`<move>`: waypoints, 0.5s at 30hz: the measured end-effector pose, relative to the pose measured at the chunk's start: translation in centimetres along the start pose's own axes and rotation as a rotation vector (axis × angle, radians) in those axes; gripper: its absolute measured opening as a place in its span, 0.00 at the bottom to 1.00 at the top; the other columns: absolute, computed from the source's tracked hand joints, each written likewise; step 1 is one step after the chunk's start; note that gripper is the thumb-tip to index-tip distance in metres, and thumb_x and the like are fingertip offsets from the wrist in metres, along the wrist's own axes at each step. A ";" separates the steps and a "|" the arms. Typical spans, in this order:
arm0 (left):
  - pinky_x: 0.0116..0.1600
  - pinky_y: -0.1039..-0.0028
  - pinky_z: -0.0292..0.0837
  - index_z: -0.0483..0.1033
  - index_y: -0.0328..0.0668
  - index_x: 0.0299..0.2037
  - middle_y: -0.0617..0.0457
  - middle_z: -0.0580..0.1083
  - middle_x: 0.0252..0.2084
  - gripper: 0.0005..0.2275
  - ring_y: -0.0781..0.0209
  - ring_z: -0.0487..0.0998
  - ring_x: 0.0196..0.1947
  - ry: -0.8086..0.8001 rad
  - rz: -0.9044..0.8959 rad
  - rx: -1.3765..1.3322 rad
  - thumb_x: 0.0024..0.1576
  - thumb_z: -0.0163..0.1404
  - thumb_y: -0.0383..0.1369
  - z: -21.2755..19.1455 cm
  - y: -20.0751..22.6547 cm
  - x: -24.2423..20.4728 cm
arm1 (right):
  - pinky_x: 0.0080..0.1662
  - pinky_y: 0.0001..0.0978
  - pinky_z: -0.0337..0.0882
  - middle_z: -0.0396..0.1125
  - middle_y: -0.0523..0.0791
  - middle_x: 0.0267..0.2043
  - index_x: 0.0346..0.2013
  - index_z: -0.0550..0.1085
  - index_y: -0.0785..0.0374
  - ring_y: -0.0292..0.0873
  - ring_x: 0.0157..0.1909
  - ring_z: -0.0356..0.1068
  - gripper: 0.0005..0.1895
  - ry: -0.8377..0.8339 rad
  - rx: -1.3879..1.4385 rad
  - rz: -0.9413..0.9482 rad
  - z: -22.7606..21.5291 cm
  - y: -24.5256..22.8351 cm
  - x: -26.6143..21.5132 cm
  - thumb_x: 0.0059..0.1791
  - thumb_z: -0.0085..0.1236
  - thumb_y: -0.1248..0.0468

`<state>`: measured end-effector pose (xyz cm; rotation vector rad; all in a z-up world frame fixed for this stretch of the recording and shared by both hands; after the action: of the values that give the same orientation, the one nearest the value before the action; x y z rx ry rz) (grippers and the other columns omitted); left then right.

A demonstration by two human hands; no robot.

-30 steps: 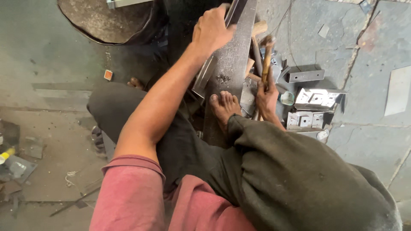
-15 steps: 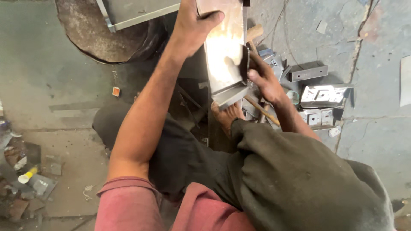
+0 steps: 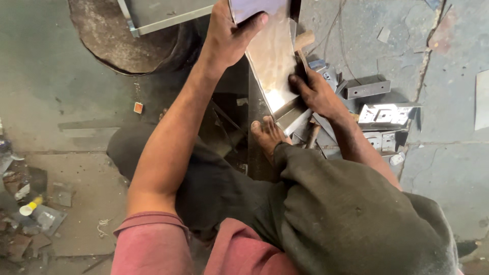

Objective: The person assembles a rectangular metal frame by fitting metal pieces together and securing them with a hammer. They repeatedly position and tap the components to align and fasten them.

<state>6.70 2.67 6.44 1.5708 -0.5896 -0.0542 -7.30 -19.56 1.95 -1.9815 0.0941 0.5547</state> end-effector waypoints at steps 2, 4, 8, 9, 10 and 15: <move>0.42 0.76 0.78 0.75 0.29 0.48 0.51 0.80 0.39 0.09 0.67 0.81 0.37 -0.002 0.075 0.045 0.67 0.59 0.29 -0.1 0.3 0.1 | 0.42 0.34 0.68 0.67 0.44 0.33 0.43 0.70 0.68 0.38 0.38 0.64 0.14 -0.006 0.017 -0.006 -0.2 -0.2 0.1 0.60 0.48 0.57; 0.41 0.77 0.79 0.74 0.29 0.48 0.51 0.79 0.39 0.10 0.67 0.82 0.37 0.026 0.085 0.061 0.67 0.59 0.30 -0.6 0.2 0.1 | 0.43 0.33 0.69 0.68 0.43 0.34 0.43 0.71 0.68 0.38 0.38 0.66 0.16 0.004 0.031 0.003 0.1 -0.3 0.1 0.60 0.47 0.55; 0.38 0.75 0.77 0.77 0.31 0.46 0.54 0.77 0.36 0.08 0.67 0.78 0.34 0.089 -0.114 -0.093 0.66 0.59 0.30 -1.0 -1.4 0.1 | 0.46 0.35 0.69 0.68 0.44 0.40 0.61 0.68 0.67 0.38 0.41 0.64 0.21 0.102 0.162 -0.043 0.8 0.4 0.0 0.60 0.50 0.55; 0.39 0.73 0.75 0.78 0.32 0.45 0.55 0.77 0.36 0.07 0.67 0.77 0.34 0.091 -0.184 -0.156 0.67 0.59 0.30 -1.2 -1.7 0.2 | 0.45 0.37 0.69 0.67 0.45 0.40 0.66 0.65 0.64 0.40 0.41 0.64 0.25 0.105 0.224 -0.029 0.9 0.8 0.3 0.59 0.50 0.54; 0.42 0.73 0.77 0.77 0.32 0.47 0.55 0.77 0.38 0.07 0.67 0.78 0.36 0.083 -0.107 -0.126 0.67 0.59 0.30 -1.6 -1.2 0.4 | 0.45 0.39 0.69 0.67 0.46 0.40 0.71 0.62 0.62 0.41 0.40 0.64 0.29 0.107 0.286 -0.016 0.7 1.2 0.7 0.58 0.51 0.53; 0.40 0.72 0.70 0.80 0.35 0.42 0.54 0.75 0.34 0.05 0.66 0.73 0.32 0.093 0.038 0.195 0.68 0.61 0.28 -6.4 1.0 1.6 | 0.61 0.51 0.67 0.68 0.54 0.62 0.72 0.61 0.63 0.54 0.62 0.67 0.32 0.009 -0.105 -0.342 -1.6 0.7 7.0 0.61 0.52 0.46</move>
<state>10.20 8.00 8.51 1.7402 -0.5649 0.1071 -0.74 -20.03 -1.04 -2.0433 -0.2693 0.3327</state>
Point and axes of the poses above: each hand's wrist, its own x-axis towards the middle knuckle, its own z-axis out of the palm, y = z × x, the point moved 5 cm from there along x, towards the middle knuckle
